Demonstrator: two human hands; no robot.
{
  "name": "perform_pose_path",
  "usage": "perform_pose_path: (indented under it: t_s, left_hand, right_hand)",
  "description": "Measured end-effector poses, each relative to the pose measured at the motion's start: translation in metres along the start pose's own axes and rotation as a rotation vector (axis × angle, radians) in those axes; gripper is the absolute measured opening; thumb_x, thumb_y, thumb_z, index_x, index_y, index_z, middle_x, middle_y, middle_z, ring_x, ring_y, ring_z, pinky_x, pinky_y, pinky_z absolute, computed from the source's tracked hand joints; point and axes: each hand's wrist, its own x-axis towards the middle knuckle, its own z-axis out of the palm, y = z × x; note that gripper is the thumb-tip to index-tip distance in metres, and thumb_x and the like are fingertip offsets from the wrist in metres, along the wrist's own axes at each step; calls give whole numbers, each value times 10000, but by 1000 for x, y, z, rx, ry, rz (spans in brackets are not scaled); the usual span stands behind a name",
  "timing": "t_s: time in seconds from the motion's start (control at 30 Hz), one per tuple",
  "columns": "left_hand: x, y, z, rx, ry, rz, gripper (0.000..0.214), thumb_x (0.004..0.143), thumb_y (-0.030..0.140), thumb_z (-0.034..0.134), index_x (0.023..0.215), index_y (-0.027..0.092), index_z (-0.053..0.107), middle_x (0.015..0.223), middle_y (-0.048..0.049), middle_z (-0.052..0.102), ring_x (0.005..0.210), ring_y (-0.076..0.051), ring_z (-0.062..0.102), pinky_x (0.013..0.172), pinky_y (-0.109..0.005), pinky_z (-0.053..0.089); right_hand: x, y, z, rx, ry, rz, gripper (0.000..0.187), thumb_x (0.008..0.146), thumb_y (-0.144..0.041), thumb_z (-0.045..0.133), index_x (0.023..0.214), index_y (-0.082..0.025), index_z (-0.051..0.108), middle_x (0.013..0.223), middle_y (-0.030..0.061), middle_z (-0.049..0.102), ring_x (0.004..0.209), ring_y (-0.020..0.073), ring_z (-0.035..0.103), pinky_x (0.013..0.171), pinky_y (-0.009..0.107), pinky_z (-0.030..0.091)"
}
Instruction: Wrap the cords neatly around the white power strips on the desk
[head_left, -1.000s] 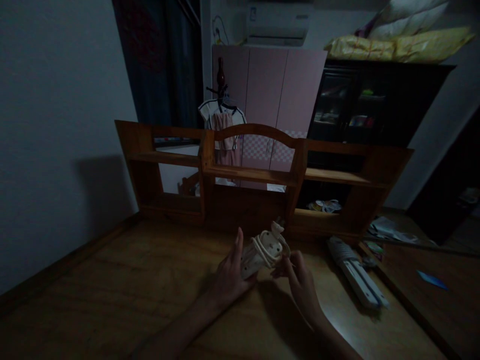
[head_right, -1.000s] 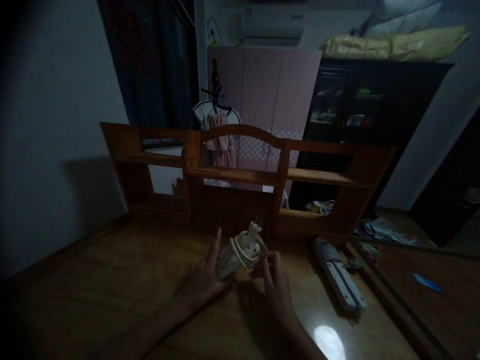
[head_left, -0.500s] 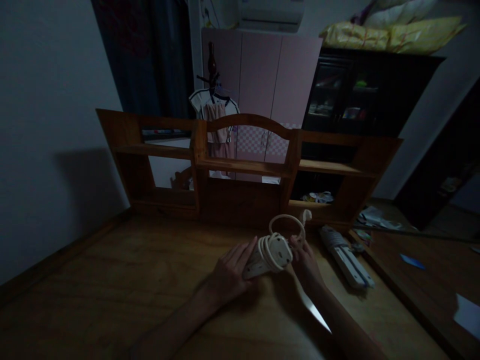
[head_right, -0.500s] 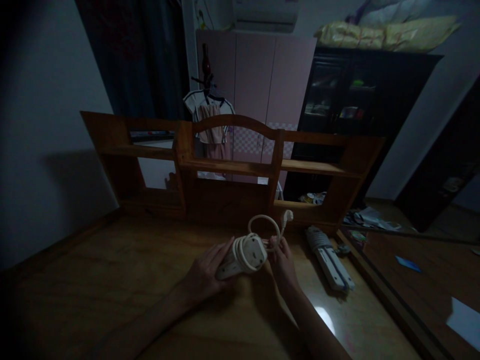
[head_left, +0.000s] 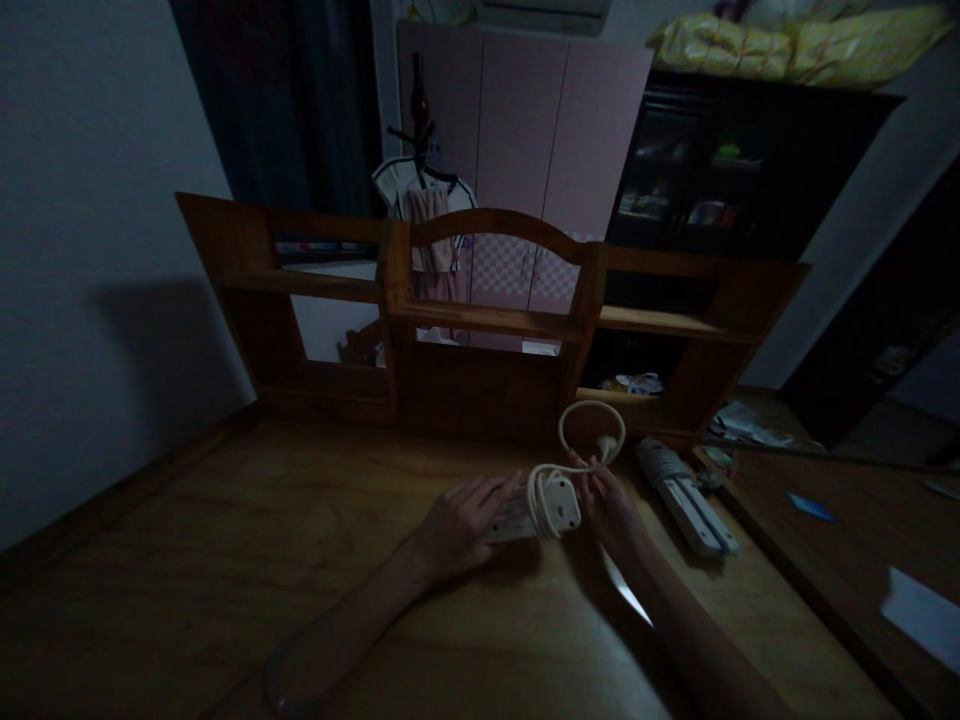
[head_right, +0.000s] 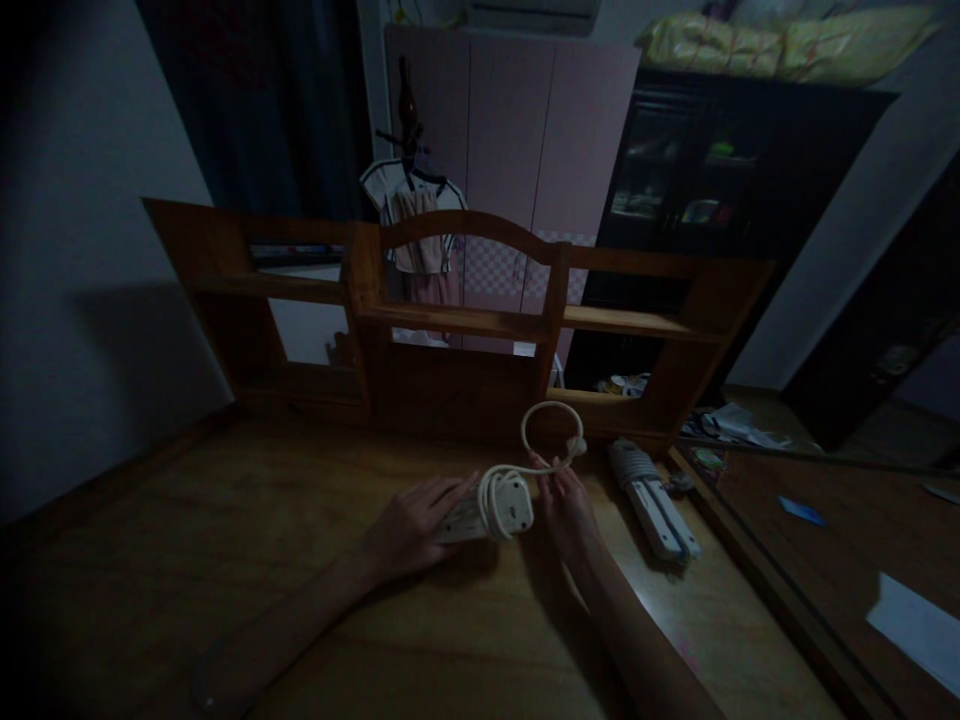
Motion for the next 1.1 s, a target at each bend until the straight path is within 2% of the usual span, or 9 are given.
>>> perform_pose_path:
  t_s: [0.07, 0.13, 0.27, 0.4, 0.57, 0.7, 0.9, 1.0, 1.1]
  left_hand:
    - [0, 3, 2, 18, -44, -10, 898, 737, 292, 667, 1498, 229, 193, 1312, -79, 508, 1137, -242, 503, 988, -377, 418]
    - [0, 4, 4, 22, -30, -91, 916, 712, 272, 683, 1494, 229, 208, 1308, -83, 510, 1140, -251, 502, 989, -387, 418]
    - [-1, -4, 7, 9, 163, -329, 823, 731, 299, 680, 1457, 237, 296, 1303, -89, 509, 1163, -254, 494, 996, -399, 417]
    - [1, -17, 8, -81, 372, -518, 694, 764, 343, 658, 1388, 206, 386, 1275, -107, 521, 1104, -243, 540, 941, -375, 455]
    - [2, -22, 11, -250, 550, -604, 653, 748, 433, 687, 1298, 170, 453, 1187, -107, 564, 1087, -239, 566, 916, -361, 471]
    - [3, -13, 6, -218, 583, -549, 695, 729, 411, 714, 1326, 189, 437, 1209, -95, 560, 1109, -234, 562, 928, -356, 470]
    - [2, 5, -5, -175, 578, -241, 698, 783, 311, 667, 1399, 197, 360, 1265, -114, 523, 1151, -230, 526, 969, -357, 454]
    - [-1, 11, -10, -145, 485, -122, 753, 795, 319, 653, 1446, 199, 293, 1318, -137, 489, 1188, -250, 499, 991, -374, 442]
    - [-5, 15, -14, -87, 368, -1, 855, 783, 391, 665, 1480, 176, 218, 1323, -152, 484, 1183, -255, 497, 991, -376, 440]
  right_hand:
    - [-1, -11, -3, 149, 65, 60, 254, 691, -311, 730, 890, -190, 627, 1040, 73, 670, 938, 167, 651, 693, 212, 573]
    - [-2, -23, -7, 218, 100, 76, 236, 699, -277, 732, 896, -201, 626, 966, 36, 673, 769, 115, 648, 571, 161, 545]
    - [0, -40, -12, 266, 17, 70, 172, 728, -229, 694, 871, -201, 602, 759, -18, 613, 497, 51, 490, 419, 127, 440]
    - [0, -38, -10, 94, -50, -13, 162, 777, -315, 638, 865, -206, 557, 789, -19, 600, 389, 36, 303, 335, 172, 310]
    - [-13, -20, 11, -106, -69, -58, 246, 851, -448, 576, 913, -219, 510, 777, 3, 620, 442, 86, 418, 375, 197, 292]
    - [-24, -13, 28, -135, -193, -3, 254, 895, -476, 514, 932, -226, 482, 809, 9, 638, 517, 118, 505, 473, 227, 390]
    - [-36, -16, 37, -199, -410, 72, 341, 904, -508, 480, 1060, -207, 513, 873, 57, 661, 638, 179, 625, 624, 321, 502]
    - [-38, -11, 37, -233, -401, 150, 354, 867, -491, 537, 1036, -182, 580, 916, 74, 657, 701, 202, 652, 692, 361, 525]
    - [-40, -8, 38, -319, -325, 128, 296, 766, -438, 660, 913, -181, 655, 906, 65, 657, 765, 209, 635, 708, 337, 519]
